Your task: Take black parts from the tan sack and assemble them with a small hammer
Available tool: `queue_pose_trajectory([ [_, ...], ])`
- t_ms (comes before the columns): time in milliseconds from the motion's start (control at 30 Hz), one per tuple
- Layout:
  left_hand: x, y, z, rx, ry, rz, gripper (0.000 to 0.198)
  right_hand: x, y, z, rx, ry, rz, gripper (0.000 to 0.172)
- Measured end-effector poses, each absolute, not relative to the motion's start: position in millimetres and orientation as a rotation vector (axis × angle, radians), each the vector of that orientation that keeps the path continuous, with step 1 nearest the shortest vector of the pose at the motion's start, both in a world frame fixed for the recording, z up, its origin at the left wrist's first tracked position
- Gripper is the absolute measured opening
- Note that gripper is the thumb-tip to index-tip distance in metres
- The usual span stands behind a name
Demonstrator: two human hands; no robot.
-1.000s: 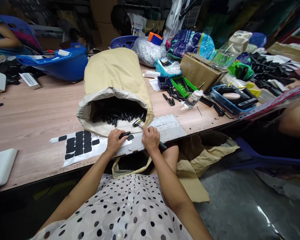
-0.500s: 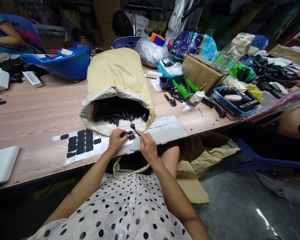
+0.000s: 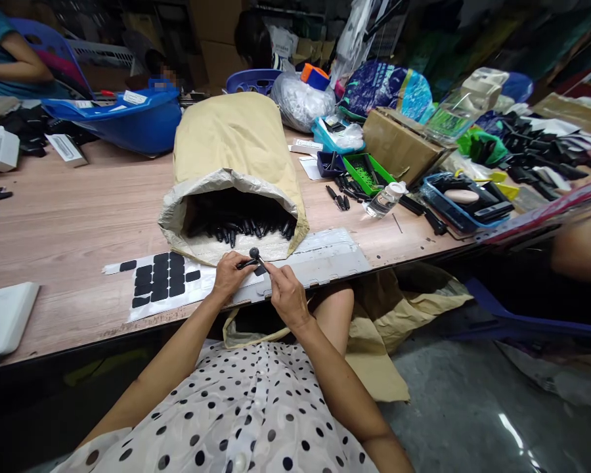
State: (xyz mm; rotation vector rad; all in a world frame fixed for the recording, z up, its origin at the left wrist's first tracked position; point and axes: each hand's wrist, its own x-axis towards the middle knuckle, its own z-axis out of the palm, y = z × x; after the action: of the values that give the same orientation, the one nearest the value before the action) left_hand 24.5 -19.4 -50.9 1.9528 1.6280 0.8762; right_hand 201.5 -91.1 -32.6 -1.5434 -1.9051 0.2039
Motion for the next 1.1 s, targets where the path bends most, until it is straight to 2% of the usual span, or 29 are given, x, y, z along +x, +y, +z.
queue_pose_trajectory([
  [267,25.1,-20.9,-47.8,1.880,1.620,0.891,0.009,201.3,-87.7,-36.6,-1.559,-1.960,0.216,0.043],
  [633,25.9,-20.2,-52.8,1.986,1.649,0.902,0.007,237.2,-30.3,-52.2,-1.876,-1.982,-0.269,0.033],
  [867,25.1,-18.5,-54.3,2.031,1.647,0.910,0.006,232.5,-32.3,-59.6,-1.880,-1.955,-0.312,0.035],
  [1000,21.9,-25.7,-43.3,2.061,1.523,0.896,0.008,232.9,-31.3,-59.1,-1.878,-1.955,-0.308,0.035],
  [1100,23.9,-51.8,-30.1,2.049,1.259,0.873,0.015,233.0,-31.1,-59.6,-1.860,-1.964,-0.318,0.034],
])
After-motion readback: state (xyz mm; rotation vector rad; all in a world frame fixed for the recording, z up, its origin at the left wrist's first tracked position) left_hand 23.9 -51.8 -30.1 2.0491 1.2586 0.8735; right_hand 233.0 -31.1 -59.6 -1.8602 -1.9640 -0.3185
